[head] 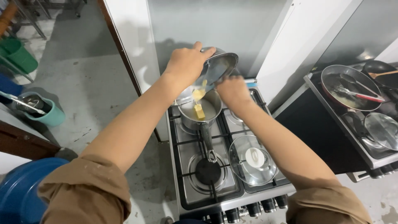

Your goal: The recorder is preparing ingredients and equipment in a kitchen, including melting butter in a pot and retrieving eggs from a refrigerator.

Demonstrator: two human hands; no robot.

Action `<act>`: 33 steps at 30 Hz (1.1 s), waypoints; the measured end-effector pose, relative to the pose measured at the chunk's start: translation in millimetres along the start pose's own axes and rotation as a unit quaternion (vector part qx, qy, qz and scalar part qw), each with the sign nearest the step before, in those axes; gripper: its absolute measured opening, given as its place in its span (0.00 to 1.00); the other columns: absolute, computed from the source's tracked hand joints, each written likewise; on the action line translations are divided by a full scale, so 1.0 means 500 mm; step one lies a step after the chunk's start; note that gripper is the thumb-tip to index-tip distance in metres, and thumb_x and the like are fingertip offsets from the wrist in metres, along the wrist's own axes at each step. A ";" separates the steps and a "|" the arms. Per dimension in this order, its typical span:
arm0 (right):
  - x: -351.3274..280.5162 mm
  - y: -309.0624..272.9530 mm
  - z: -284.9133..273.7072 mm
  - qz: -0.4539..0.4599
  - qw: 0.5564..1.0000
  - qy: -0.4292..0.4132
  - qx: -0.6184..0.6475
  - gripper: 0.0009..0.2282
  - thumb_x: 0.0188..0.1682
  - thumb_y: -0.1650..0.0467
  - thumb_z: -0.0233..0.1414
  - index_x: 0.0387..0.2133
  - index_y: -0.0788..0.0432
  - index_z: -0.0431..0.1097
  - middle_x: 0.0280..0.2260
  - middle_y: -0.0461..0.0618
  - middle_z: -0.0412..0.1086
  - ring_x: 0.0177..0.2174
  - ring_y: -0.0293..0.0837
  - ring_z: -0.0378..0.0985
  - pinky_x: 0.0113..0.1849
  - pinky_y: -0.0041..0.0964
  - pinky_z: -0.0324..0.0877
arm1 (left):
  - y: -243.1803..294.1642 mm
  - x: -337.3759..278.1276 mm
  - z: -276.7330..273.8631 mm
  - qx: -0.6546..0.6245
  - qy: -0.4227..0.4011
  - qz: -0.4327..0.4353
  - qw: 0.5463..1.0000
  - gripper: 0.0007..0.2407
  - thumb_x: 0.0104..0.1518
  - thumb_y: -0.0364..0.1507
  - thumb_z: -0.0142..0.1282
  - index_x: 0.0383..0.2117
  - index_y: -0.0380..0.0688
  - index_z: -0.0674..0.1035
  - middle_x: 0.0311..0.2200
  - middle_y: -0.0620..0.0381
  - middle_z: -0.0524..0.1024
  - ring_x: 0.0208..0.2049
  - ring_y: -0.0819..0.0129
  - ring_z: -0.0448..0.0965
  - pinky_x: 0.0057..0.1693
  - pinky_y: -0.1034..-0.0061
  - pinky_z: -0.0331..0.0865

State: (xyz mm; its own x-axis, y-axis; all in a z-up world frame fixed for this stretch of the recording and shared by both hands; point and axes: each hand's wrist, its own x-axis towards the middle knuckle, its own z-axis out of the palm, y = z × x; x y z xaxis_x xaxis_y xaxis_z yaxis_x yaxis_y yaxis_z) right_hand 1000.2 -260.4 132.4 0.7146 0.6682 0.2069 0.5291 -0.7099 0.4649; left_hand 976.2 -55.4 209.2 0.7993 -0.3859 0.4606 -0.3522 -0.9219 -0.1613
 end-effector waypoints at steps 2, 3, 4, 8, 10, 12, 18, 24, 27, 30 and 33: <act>-0.016 0.032 -0.044 0.012 1.000 -0.006 -0.010 0.09 0.45 0.71 0.53 0.37 0.54 0.77 0.36 0.52 0.75 0.38 0.49 0.80 0.37 0.44 0.73 | -0.007 0.003 -0.002 0.002 -0.004 0.000 1.000 0.26 0.52 0.22 0.53 0.60 0.59 0.74 0.43 0.48 0.75 0.29 0.53 0.83 0.34 0.62 0.76; -0.028 0.052 -0.068 0.043 0.998 0.039 -0.004 0.10 0.44 0.72 0.53 0.39 0.54 0.76 0.34 0.52 0.75 0.36 0.50 0.80 0.35 0.45 0.73 | -0.011 0.003 -0.001 -0.001 -0.006 -0.005 1.000 0.26 0.51 0.21 0.52 0.60 0.60 0.74 0.43 0.48 0.75 0.29 0.53 0.83 0.34 0.62 0.76; -0.039 0.072 -0.094 0.073 0.994 0.085 0.002 0.11 0.44 0.73 0.53 0.40 0.54 0.76 0.32 0.52 0.74 0.34 0.51 0.80 0.34 0.46 0.73 | -0.016 0.002 -0.001 -0.004 -0.008 -0.010 1.000 0.27 0.51 0.21 0.51 0.61 0.60 0.73 0.44 0.47 0.75 0.29 0.53 0.83 0.34 0.62 0.77; -0.058 0.107 -0.161 0.115 0.983 0.138 0.033 0.09 0.49 0.75 0.51 0.41 0.54 0.76 0.33 0.54 0.73 0.35 0.54 0.79 0.34 0.46 0.72 | -0.024 -0.004 -0.008 -0.008 -0.003 -0.023 1.000 0.27 0.53 0.20 0.50 0.61 0.62 0.73 0.44 0.47 0.75 0.29 0.52 0.83 0.35 0.61 0.77; -0.050 0.108 -0.168 0.110 0.974 0.196 0.018 0.10 0.47 0.74 0.52 0.41 0.53 0.76 0.34 0.54 0.73 0.36 0.53 0.78 0.36 0.45 0.70 | -0.028 -0.002 -0.009 -0.010 0.011 -0.013 1.000 0.27 0.53 0.20 0.50 0.61 0.62 0.73 0.45 0.47 0.75 0.29 0.52 0.83 0.36 0.60 0.77; -0.028 0.098 -0.138 0.104 0.979 0.174 -0.011 0.08 0.47 0.73 0.52 0.38 0.53 0.76 0.34 0.54 0.73 0.36 0.52 0.78 0.37 0.45 0.70 | -0.024 -0.004 -0.018 -0.016 0.013 -0.002 1.000 0.26 0.54 0.21 0.50 0.61 0.63 0.73 0.45 0.47 0.75 0.28 0.52 0.82 0.36 0.60 0.77; 0.007 0.020 -0.024 0.058 0.995 0.072 -0.024 0.09 0.46 0.71 0.51 0.37 0.50 0.78 0.36 0.53 0.74 0.39 0.51 0.79 0.39 0.46 0.70 | -0.013 -0.009 -0.043 -0.057 0.048 0.017 0.997 0.23 0.56 0.24 0.51 0.60 0.62 0.74 0.42 0.47 0.76 0.28 0.51 0.82 0.36 0.60 0.77; -0.015 0.038 -0.143 0.080 0.995 0.059 -0.006 0.11 0.45 0.73 0.52 0.39 0.50 0.78 0.37 0.55 0.74 0.39 0.54 0.79 0.38 0.47 0.70 | -0.047 -0.012 -0.008 -0.057 0.080 0.012 0.995 0.23 0.55 0.23 0.52 0.59 0.63 0.76 0.43 0.46 0.75 0.26 0.51 0.82 0.35 0.61 0.77; -0.022 0.045 -0.211 0.114 0.987 0.109 -0.005 0.09 0.46 0.73 0.53 0.38 0.52 0.78 0.37 0.55 0.74 0.38 0.54 0.78 0.38 0.47 0.70 | -0.042 -0.018 -0.002 -0.056 0.073 0.014 0.996 0.23 0.55 0.23 0.52 0.59 0.62 0.75 0.42 0.47 0.75 0.27 0.51 0.82 0.35 0.60 0.77; 0.008 0.022 -0.169 0.131 0.984 0.116 -0.047 0.07 0.46 0.71 0.53 0.35 0.52 0.78 0.38 0.54 0.74 0.39 0.52 0.78 0.40 0.46 0.69 | -0.026 -0.019 -0.014 -0.052 0.059 0.015 0.997 0.24 0.56 0.23 0.52 0.60 0.62 0.75 0.41 0.48 0.76 0.27 0.51 0.82 0.35 0.60 0.77; 0.024 -0.019 -0.114 0.114 0.987 0.075 -0.083 0.07 0.45 0.70 0.53 0.32 0.51 0.79 0.38 0.53 0.75 0.41 0.51 0.78 0.41 0.47 0.68 | -0.010 -0.009 -0.038 -0.061 0.057 0.013 0.996 0.24 0.56 0.23 0.52 0.61 0.63 0.74 0.42 0.47 0.76 0.27 0.52 0.82 0.35 0.60 0.77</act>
State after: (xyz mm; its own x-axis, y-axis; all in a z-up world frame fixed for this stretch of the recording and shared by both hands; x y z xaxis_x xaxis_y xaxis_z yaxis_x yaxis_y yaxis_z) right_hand 977.6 -232.8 179.7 0.7243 0.5291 0.4422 0.2706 -0.8079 0.5235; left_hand 965.3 -48.4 224.6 0.7317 -0.3969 0.5542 -0.4342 -0.8981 -0.0698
